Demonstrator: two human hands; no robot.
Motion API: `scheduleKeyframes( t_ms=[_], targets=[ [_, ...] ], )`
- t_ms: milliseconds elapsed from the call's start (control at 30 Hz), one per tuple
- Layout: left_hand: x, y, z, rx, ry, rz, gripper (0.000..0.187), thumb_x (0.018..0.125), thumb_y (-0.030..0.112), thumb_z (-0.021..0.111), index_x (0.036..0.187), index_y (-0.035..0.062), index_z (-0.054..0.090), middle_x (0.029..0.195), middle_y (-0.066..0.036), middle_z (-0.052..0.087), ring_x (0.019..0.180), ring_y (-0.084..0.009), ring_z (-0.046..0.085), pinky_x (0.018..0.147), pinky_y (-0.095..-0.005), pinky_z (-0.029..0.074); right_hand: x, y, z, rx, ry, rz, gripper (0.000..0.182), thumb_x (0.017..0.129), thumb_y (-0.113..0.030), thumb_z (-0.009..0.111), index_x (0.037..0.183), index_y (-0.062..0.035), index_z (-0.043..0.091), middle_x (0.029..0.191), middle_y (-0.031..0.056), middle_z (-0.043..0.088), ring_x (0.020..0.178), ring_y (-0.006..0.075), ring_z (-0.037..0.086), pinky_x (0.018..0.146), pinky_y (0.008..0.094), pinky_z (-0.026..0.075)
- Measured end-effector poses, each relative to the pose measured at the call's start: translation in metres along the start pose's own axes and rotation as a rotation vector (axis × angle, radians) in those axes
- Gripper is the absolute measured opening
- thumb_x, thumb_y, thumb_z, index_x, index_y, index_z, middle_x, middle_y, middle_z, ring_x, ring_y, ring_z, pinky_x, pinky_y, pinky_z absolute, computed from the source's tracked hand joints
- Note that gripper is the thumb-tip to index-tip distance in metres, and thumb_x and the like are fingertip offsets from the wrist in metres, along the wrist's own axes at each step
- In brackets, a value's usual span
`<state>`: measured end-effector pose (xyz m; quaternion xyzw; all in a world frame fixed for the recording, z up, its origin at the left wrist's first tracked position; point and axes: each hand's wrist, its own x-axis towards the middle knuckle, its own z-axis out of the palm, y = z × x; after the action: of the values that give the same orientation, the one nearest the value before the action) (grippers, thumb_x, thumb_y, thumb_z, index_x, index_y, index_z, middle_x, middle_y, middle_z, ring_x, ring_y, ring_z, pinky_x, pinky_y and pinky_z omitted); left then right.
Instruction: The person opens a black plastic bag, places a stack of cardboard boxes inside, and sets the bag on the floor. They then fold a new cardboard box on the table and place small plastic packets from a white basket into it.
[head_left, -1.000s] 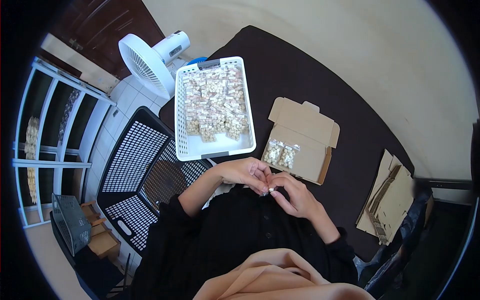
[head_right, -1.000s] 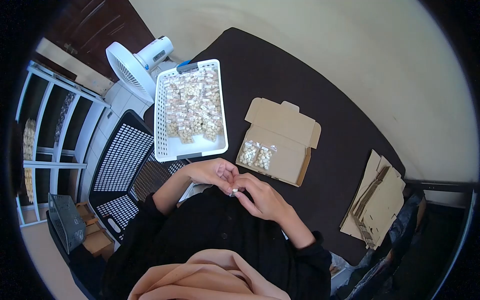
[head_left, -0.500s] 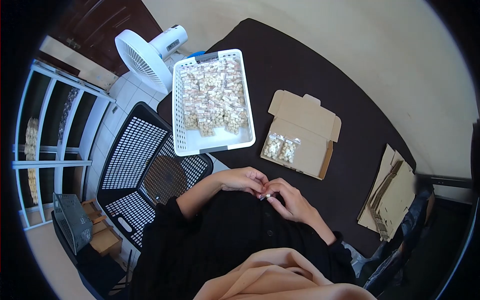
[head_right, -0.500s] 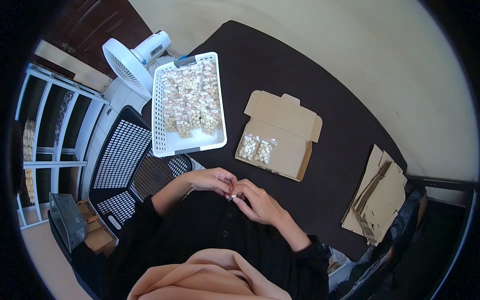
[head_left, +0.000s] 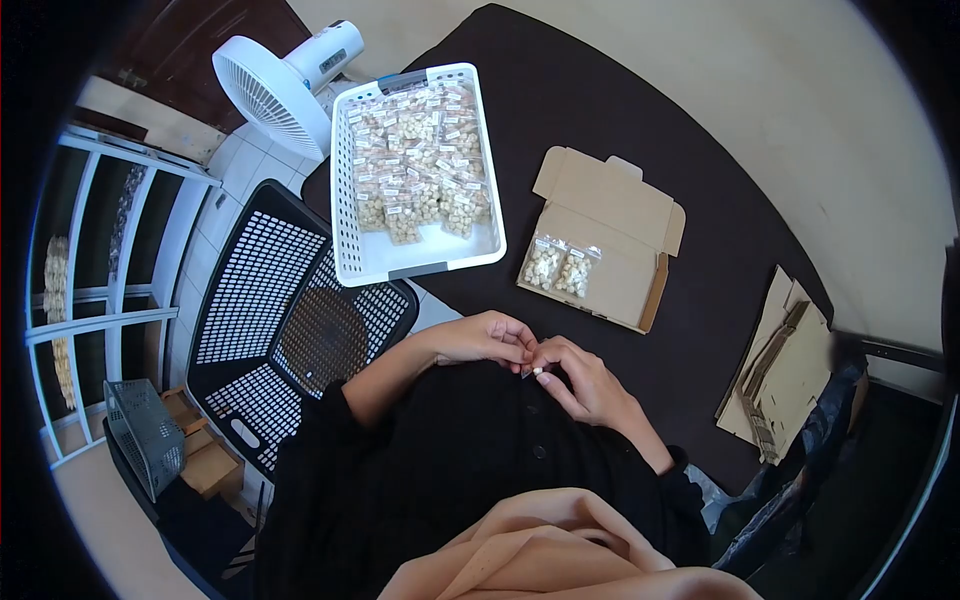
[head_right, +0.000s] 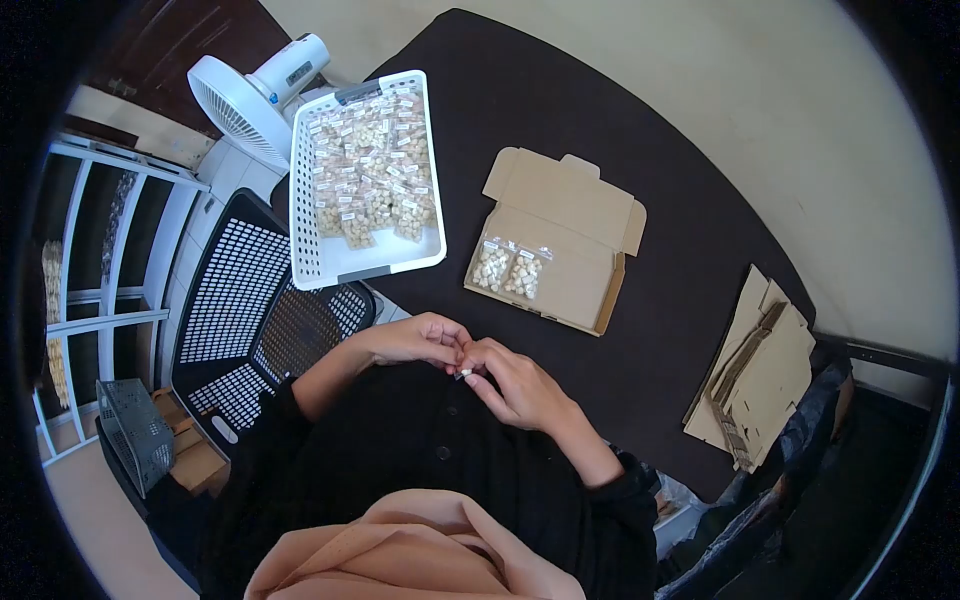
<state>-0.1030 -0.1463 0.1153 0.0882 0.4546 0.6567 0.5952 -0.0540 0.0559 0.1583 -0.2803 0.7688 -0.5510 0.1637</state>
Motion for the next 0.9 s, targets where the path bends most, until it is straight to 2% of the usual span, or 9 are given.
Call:
scheduleKeyframes(
  t_ms=[133, 200, 333, 400, 433, 533, 700, 833, 900],
  targets=[
    [-0.001, -0.003, 0.003, 0.068, -0.026, 0.144, 0.018, 0.085, 0.007, 0.054, 0.1, -0.0013, 0.054, 0.086, -0.003, 0.058, 0.077, -0.0094, 0.056, 0.072, -0.0211, 0.046, -0.002, -0.003, 0.002, -0.099, -0.015, -0.048, 0.013, 0.082, -0.006, 0.054, 0.094, -0.002, 0.049, 0.09, 0.0149, 0.055, 0.083, 0.0313, 0.058, 0.071, 0.036, 0.049],
    [-0.004, 0.001, 0.009, 0.324, 0.057, 0.132, 0.017, 0.084, 0.006, 0.053, 0.1, -0.0017, 0.053, 0.087, -0.004, 0.059, 0.076, -0.0109, 0.057, 0.07, -0.0224, 0.047, -0.003, -0.005, 0.003, -0.147, -0.016, -0.027, 0.012, 0.082, -0.007, 0.054, 0.093, -0.0026, 0.049, 0.088, 0.0149, 0.056, 0.082, 0.0329, 0.058, 0.07, 0.0373, 0.049],
    [-0.003, -0.002, 0.019, 0.526, 0.137, 0.223, 0.015, 0.085, 0.007, 0.051, 0.098, -0.0011, 0.053, 0.087, -0.006, 0.059, 0.074, -0.0117, 0.057, 0.066, -0.0247, 0.047, -0.004, -0.003, 0.006, -0.134, 0.036, -0.002, 0.012, 0.082, -0.007, 0.054, 0.092, -0.0026, 0.049, 0.084, 0.0151, 0.057, 0.078, 0.0338, 0.059, 0.068, 0.0376, 0.049],
    [-0.004, 0.003, 0.031, 0.635, 0.286, 0.202, 0.014, 0.083, 0.008, 0.051, 0.092, -0.0021, 0.053, 0.081, -0.013, 0.06, 0.074, -0.0207, 0.06, 0.065, -0.031, 0.047, -0.006, -0.001, 0.008, -0.147, 0.079, 0.024, 0.012, 0.082, -0.007, 0.054, 0.091, -0.0021, 0.049, 0.081, 0.015, 0.058, 0.076, 0.0339, 0.059, 0.067, 0.0373, 0.049],
    [-0.001, -0.003, 0.035, 0.635, 0.284, 0.202, 0.014, 0.083, 0.008, 0.051, 0.092, -0.0021, 0.053, 0.081, -0.013, 0.06, 0.074, -0.0207, 0.06, 0.065, -0.031, 0.047, -0.008, 0.0, 0.009, -0.147, 0.08, 0.025, 0.012, 0.082, -0.007, 0.054, 0.091, -0.0021, 0.049, 0.081, 0.015, 0.058, 0.076, 0.0339, 0.059, 0.067, 0.0373, 0.049],
    [0.003, -0.017, 0.046, 0.756, 0.454, 0.402, 0.014, 0.084, 0.01, 0.048, 0.089, -0.0026, 0.048, 0.08, -0.017, 0.054, 0.079, -0.0332, 0.056, 0.071, -0.0366, 0.044, -0.013, 0.003, 0.016, -0.151, 0.158, 0.032, 0.012, 0.081, -0.006, 0.055, 0.092, -0.0016, 0.05, 0.08, 0.0149, 0.058, 0.074, 0.0328, 0.059, 0.064, 0.036, 0.048],
    [-0.001, -0.017, 0.048, 0.686, 0.5, 0.417, 0.011, 0.083, 0.009, 0.049, 0.083, -0.0026, 0.046, 0.076, -0.015, 0.051, 0.068, -0.0269, 0.053, 0.063, -0.0337, 0.042, -0.02, 0.002, 0.025, -0.131, 0.361, 0.126, 0.015, 0.08, -0.001, 0.055, 0.094, -0.0006, 0.051, 0.079, 0.0143, 0.057, 0.069, 0.03, 0.059, 0.062, 0.0342, 0.048],
    [-0.005, -0.01, 0.054, 0.598, 0.605, 0.433, 0.01, 0.083, 0.006, 0.049, 0.079, -0.0024, 0.044, 0.07, -0.012, 0.046, 0.058, -0.0185, 0.044, 0.055, -0.0295, 0.038, -0.016, 0.0, 0.024, -0.19, 0.41, 0.128, 0.015, 0.079, 0.0, 0.056, 0.094, -0.0006, 0.052, 0.079, 0.0137, 0.057, 0.068, 0.0296, 0.059, 0.062, 0.0341, 0.048],
    [-0.004, -0.011, 0.055, 0.61, 0.618, 0.451, 0.01, 0.082, 0.005, 0.05, 0.079, -0.0022, 0.044, 0.07, -0.011, 0.045, 0.058, -0.0177, 0.043, 0.055, -0.029, 0.038, -0.012, -0.002, 0.022, -0.284, 0.414, 0.066, 0.016, 0.077, 0.0, 0.058, 0.093, -0.0011, 0.054, 0.078, 0.0127, 0.057, 0.067, 0.0282, 0.059, 0.06, 0.0332, 0.049]
  ],
)
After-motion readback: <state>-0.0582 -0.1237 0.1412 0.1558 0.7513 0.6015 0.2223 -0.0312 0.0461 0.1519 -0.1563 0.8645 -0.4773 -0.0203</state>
